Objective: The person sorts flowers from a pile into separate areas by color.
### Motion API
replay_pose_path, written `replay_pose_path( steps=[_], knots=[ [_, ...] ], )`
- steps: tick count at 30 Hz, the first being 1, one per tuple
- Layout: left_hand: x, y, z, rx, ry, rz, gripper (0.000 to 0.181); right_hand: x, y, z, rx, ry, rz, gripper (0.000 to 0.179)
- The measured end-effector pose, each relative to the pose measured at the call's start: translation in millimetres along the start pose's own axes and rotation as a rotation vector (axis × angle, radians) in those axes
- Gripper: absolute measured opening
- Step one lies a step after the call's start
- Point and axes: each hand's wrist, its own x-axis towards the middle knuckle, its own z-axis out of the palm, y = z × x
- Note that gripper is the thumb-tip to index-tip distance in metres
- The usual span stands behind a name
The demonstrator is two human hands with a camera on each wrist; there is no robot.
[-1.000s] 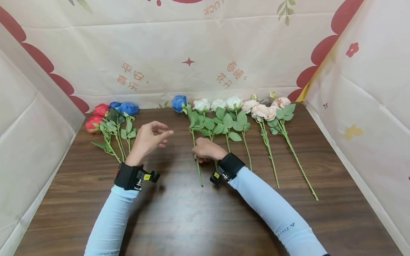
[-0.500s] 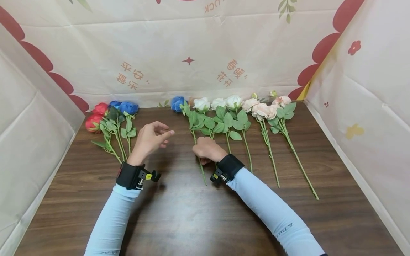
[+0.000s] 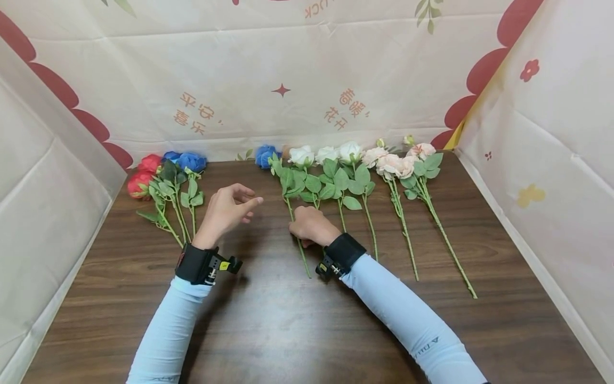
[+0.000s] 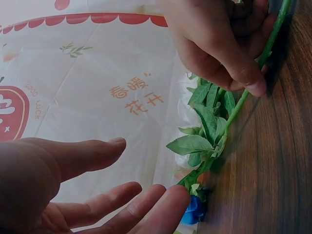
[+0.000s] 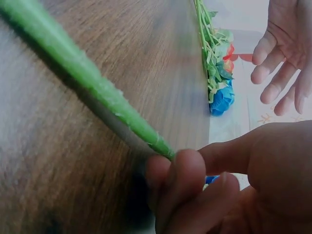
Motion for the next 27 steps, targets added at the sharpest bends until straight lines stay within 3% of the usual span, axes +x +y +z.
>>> replay_pose_path(
  steps=[12,18,22,27],
  knots=[
    [-1.1,-0.4,0.9,-0.001,-0.016,-0.011,0.044,-3.8,1,-1,0.005,0.047,-0.018,0.038],
    [-0.7,-1.3,0.8,0.052,-0.01,0.002,0.042,-15.7,7,-13,0.001,0.167,-0.041,0.042],
    [-0.6,-1.6,-1.0,0.15,0.028,0.032,0.038,-28.4,13,-26,0.004,0.28,-0.12,0.042],
    [-1.4,-1.9,-5.4,0.29,0.111,0.077,0.036,-47.1,16,-39,0.022,0.347,-0.286,0.031]
  ],
)
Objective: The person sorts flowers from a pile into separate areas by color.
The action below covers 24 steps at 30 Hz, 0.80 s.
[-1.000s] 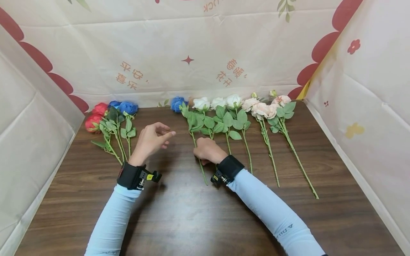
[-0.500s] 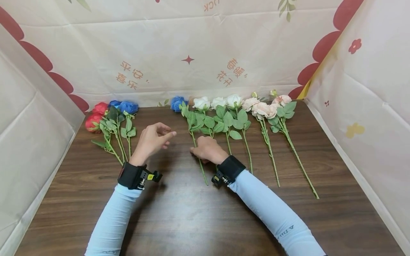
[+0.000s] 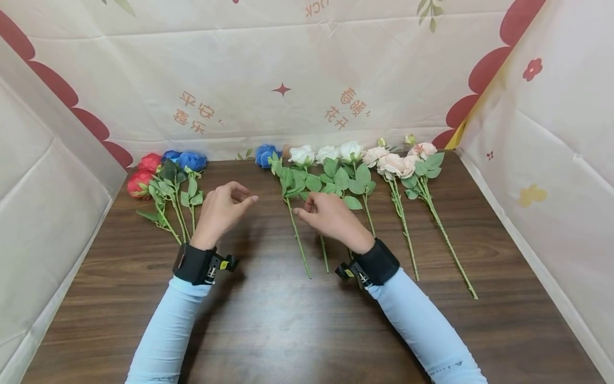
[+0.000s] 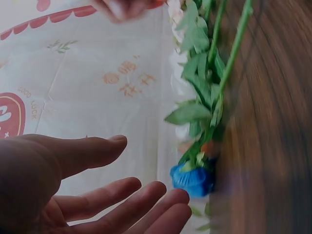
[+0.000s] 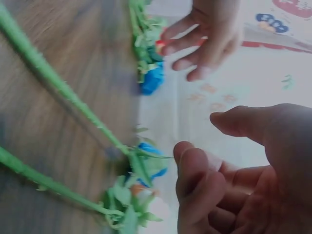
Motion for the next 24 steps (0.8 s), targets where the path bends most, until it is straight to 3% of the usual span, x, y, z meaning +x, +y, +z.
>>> replay_pose_path(
  steps=[6,11,15,21,24],
  knots=[
    [-1.4,-1.7,-6.9,0.124,0.114,0.016,0.034,-13.5,-1,-14,0.042,0.06,-0.087,0.025],
    [1.5,-16.1,-16.4,0.247,0.174,-0.007,0.037,-17.9,0,-20,0.048,0.055,-0.142,0.025],
    [2.8,-36.9,-24.9,0.331,0.171,-0.097,0.041,-20.6,0,-21,0.032,0.03,-0.146,0.024],
    [2.4,-69.4,-28.7,0.408,0.149,-0.298,0.035,-22.3,0,-22,0.042,-0.029,-0.12,0.026],
    [2.7,-82.9,-28.2,0.413,0.118,-0.349,0.031,-21.4,1,-21,0.064,-0.058,-0.103,0.028]
  ],
)
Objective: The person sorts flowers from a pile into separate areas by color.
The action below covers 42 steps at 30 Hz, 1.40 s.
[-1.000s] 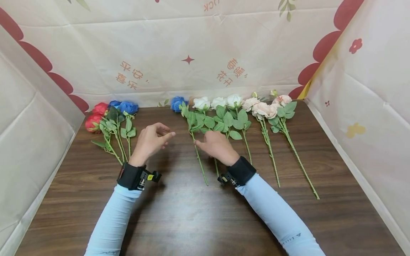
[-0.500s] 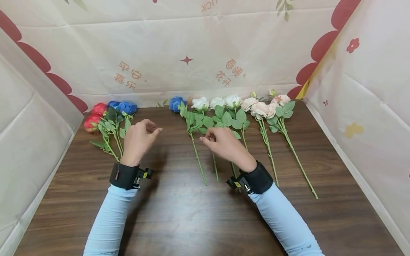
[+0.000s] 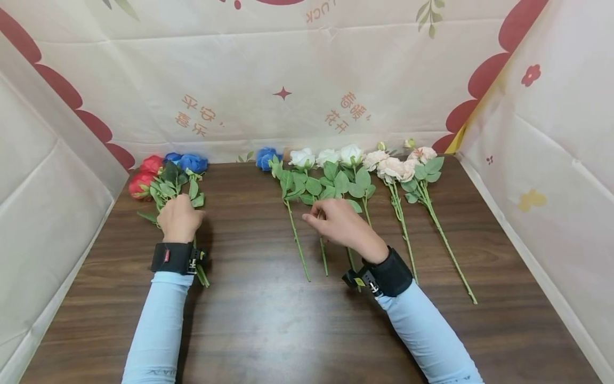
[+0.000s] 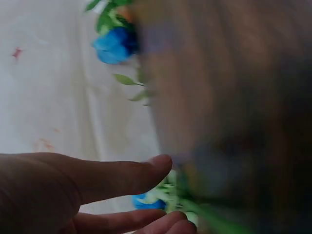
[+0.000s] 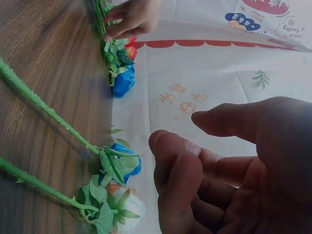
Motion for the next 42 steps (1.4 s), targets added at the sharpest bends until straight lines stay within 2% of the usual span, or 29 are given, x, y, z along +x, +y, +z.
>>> replay_pose_path(
  steps=[4,12,19,24,27,33,39,42],
  knots=[
    [3.9,-8.7,6.4,-0.008,-0.034,-0.025,0.024,0.1,1,2,0.012,-0.015,0.009,0.026],
    [7.3,-13.7,8.2,-0.013,-0.081,-0.047,0.029,0.3,2,3,0.039,-0.032,0.017,0.025],
    [8.8,-13.9,9.0,-0.045,-0.071,-0.012,0.032,1.9,4,4,0.038,-0.057,0.038,0.026],
    [7.2,-14.4,3.3,-0.062,-0.057,0.018,0.037,1.5,3,5,0.045,-0.069,0.044,0.025],
    [5.5,-10.4,-5.0,-0.081,-0.025,0.047,0.042,2.4,4,6,0.058,-0.072,0.047,0.025],
    [-2.4,9.7,-22.3,-0.142,0.056,0.138,0.046,2.6,7,4,0.081,-0.065,0.052,0.026],
    [-13.7,27.8,-36.7,-0.182,0.097,0.161,0.03,2.8,9,2,0.086,-0.066,0.052,0.027],
    [-17.2,33.8,-38.7,-0.198,0.098,0.161,0.025,3.5,10,2,0.086,-0.062,0.054,0.026]
  ],
)
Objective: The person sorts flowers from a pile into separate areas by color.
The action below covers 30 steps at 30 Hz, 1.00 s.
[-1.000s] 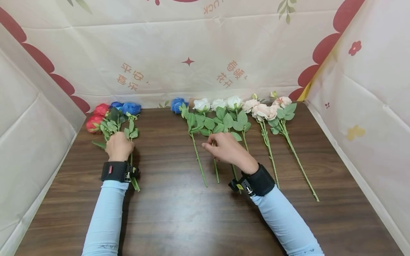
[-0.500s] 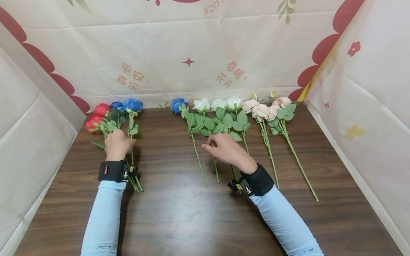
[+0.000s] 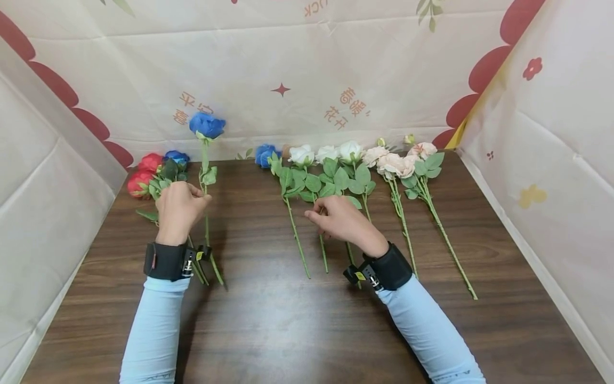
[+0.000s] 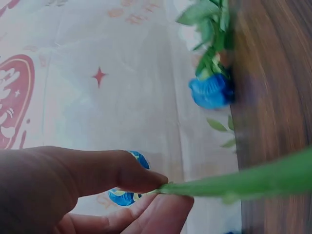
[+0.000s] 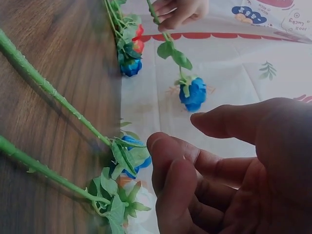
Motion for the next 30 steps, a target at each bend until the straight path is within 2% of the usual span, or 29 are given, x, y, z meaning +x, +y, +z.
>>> replay_pose_path(
  steps=[4,8,15,17,21,26,30],
  knots=[
    [-1.4,7.0,3.9,-0.04,-0.032,0.02,0.021,0.6,0,0,0.007,0.001,-0.001,0.025],
    [-3.3,15.9,11.9,-0.086,-0.097,0.048,0.018,0.9,-1,1,0.019,-0.007,-0.003,0.025],
    [-12.5,44.2,26.0,-0.236,-0.298,0.043,0.016,-0.5,-6,6,0.053,-0.021,0.001,0.024],
    [-16.8,52.9,29.2,-0.285,-0.338,0.046,0.015,-1.2,-8,7,0.068,-0.035,-0.002,0.025],
    [-26.2,68.5,35.4,-0.391,-0.363,0.084,0.013,-2.3,-13,11,0.107,-0.073,-0.017,0.026],
    [-36.0,83.1,40.5,-0.573,-0.372,0.146,0.011,-3.0,-22,19,0.187,-0.126,-0.025,0.03],
    [-42.0,90.9,43.2,-0.722,-0.38,0.158,0.009,-4.3,-31,26,0.273,-0.18,-0.007,0.036]
  ],
)
